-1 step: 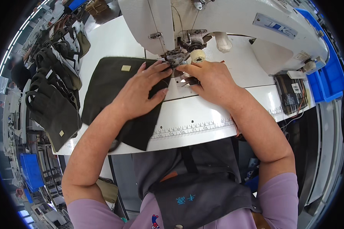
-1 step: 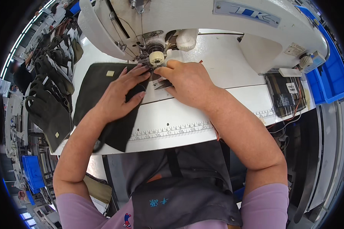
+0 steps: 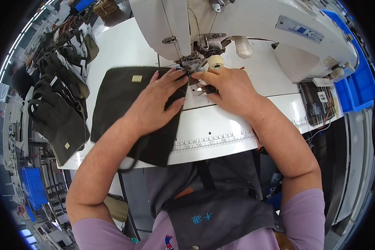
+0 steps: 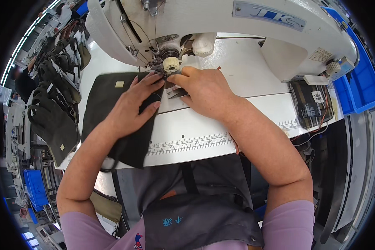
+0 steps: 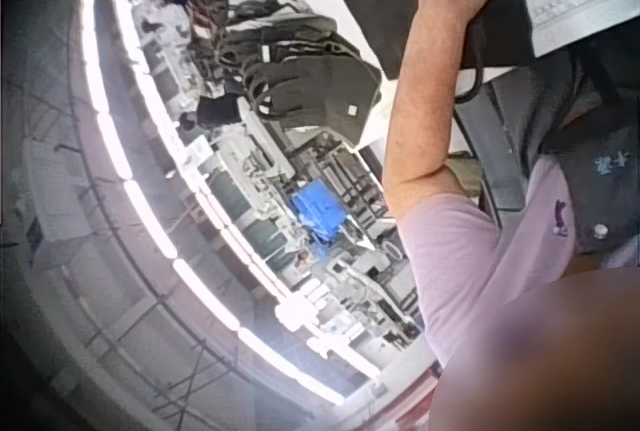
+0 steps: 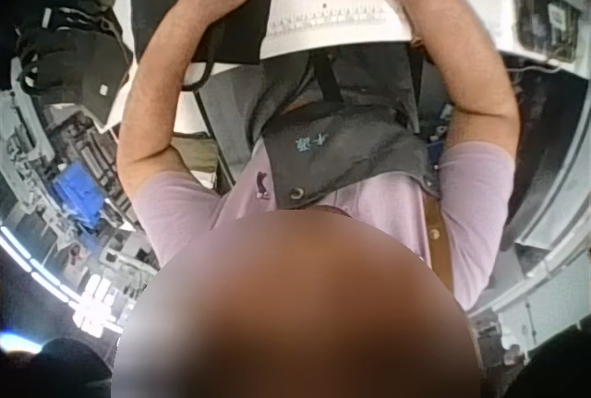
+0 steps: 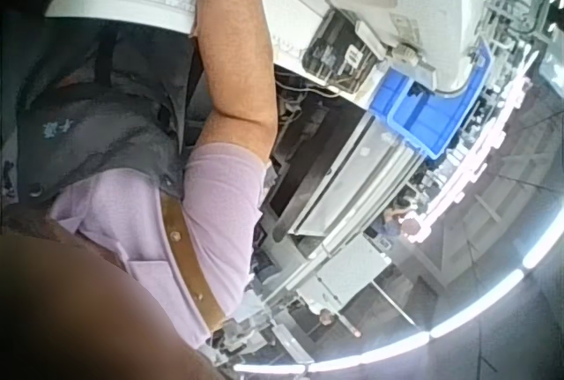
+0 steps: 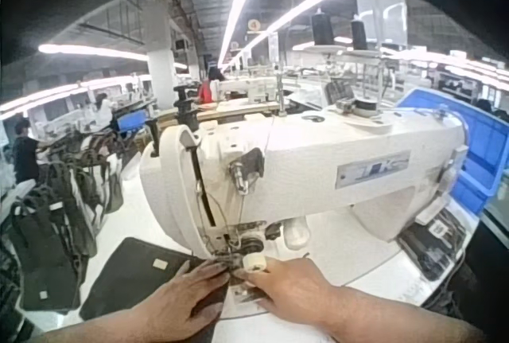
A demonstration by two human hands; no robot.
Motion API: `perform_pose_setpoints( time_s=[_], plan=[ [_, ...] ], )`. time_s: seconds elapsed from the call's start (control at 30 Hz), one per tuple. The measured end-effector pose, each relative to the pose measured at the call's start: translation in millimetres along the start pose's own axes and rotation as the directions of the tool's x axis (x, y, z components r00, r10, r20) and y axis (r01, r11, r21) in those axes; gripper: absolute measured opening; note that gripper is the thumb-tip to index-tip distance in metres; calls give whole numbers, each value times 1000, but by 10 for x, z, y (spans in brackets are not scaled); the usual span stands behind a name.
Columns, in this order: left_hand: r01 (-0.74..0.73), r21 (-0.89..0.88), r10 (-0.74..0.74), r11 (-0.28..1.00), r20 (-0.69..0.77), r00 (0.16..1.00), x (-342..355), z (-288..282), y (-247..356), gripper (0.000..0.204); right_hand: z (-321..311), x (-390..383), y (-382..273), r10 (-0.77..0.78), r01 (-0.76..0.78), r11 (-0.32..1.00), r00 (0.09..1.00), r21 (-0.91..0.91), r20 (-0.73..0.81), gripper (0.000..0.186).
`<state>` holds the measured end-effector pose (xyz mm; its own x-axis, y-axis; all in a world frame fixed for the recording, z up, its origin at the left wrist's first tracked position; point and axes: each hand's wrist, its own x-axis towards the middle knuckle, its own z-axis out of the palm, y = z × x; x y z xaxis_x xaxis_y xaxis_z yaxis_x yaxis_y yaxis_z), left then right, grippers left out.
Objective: Sewing and trimming edges of fabric bags using an industrial sewing machine and scissors.
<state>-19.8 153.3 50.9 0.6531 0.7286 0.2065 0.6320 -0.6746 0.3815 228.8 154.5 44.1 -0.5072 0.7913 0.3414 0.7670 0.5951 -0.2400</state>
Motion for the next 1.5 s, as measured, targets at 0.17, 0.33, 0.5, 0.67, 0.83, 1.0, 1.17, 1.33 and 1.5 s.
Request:
perform_pose_setpoints(
  time_s=[0.17,0.33,0.5,0.67,0.83,1.0,1.17,1.33,1.5],
  plan=[
    [124,34,-122,992,-40,992,-14,178,246,52,-20,-5,7,-6,8,1000,998,-21,66,45],
    [170,75,-166,983,-54,985,-39,253,297,52,-20,-11,-8,13,-10,999,997,-35,70,45],
    [197,133,-190,971,-59,980,15,276,310,53,-26,-27,-13,9,-7,999,999,-41,52,44],
    [190,147,-186,971,-42,982,20,238,284,55,-70,-83,44,6,-6,999,1000,-40,5,37],
    [62,293,-42,954,-75,996,-120,131,394,57,-187,-161,15,68,-68,995,998,-78,-6,30],
    [-28,240,68,970,-160,985,-207,40,668,46,-200,-219,44,-32,38,997,994,60,-103,25],
    [195,172,-178,966,-108,978,5,101,752,26,-181,-217,43,-71,89,982,991,164,-112,20],
    [294,221,-308,930,31,951,156,29,789,22,-200,-230,33,-70,83,984,994,155,-84,12],
    [339,74,-341,938,23,940,135,-7,657,20,-154,-251,-13,-177,195,963,978,187,-109,9]
  ],
)
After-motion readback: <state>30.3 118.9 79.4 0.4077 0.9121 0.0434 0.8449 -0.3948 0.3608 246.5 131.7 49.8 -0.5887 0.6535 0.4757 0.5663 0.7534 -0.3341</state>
